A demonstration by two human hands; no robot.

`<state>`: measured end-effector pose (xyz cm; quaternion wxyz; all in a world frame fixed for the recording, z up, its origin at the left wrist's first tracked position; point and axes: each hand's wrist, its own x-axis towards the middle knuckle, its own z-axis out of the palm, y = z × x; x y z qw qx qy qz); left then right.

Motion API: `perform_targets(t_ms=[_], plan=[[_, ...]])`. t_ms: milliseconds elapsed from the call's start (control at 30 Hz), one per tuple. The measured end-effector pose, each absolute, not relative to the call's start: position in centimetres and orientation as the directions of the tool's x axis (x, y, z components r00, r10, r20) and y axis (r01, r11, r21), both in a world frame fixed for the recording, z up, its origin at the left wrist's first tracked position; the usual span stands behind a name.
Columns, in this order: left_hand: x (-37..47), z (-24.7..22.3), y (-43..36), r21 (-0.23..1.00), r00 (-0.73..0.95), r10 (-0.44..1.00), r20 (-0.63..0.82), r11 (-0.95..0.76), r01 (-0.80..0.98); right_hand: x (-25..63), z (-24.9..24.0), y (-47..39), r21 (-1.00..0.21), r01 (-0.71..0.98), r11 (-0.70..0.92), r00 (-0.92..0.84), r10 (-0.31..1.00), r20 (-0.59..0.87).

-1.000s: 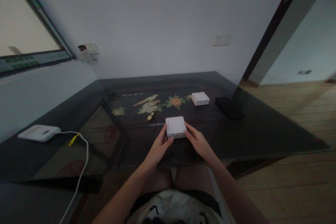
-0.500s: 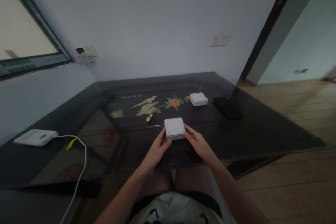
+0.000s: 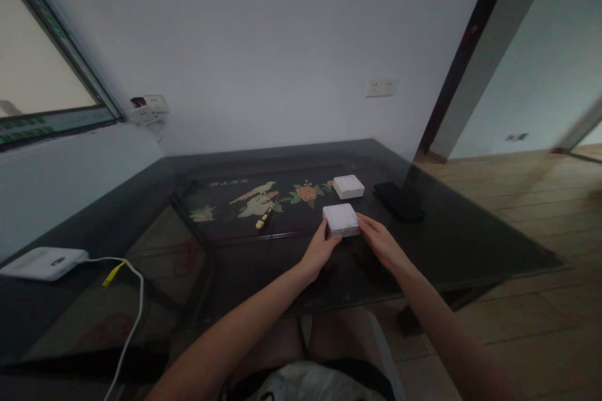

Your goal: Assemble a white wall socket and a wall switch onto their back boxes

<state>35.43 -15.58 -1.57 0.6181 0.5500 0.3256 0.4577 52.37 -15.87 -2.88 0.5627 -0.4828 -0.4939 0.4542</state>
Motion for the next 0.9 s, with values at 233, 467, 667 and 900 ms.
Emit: perform_targets(t_ms=[233, 467, 667, 900], plan=[[41.2, -1.7, -12.6, 0.965, 0.324, 0.934, 0.147, -0.063, -0.256, 57.8, -2.1, -12.6, -0.995, -0.071, 0.075, 0.223, 0.973, 0.058], [43.7, -1.6, -11.3, 0.969, 0.27, 0.951, 0.149, -0.087, -0.23, 59.8, -2.4, -10.8, -0.996, -0.036, 0.087, 0.283, 0.956, 0.073], [44.3, -2.0, -10.4, 0.97, 0.262, 0.953, 0.153, -0.095, -0.222, 60.2, -2.9, -9.8, -0.996, -0.027, 0.085, 0.292, 0.953, 0.074], [44.4, -2.9, -9.8, 0.967, 0.261, 0.951, 0.163, -0.102, -0.232, 60.7, -3.8, -9.1, -0.995, -0.012, 0.101, 0.271, 0.958, 0.094]])
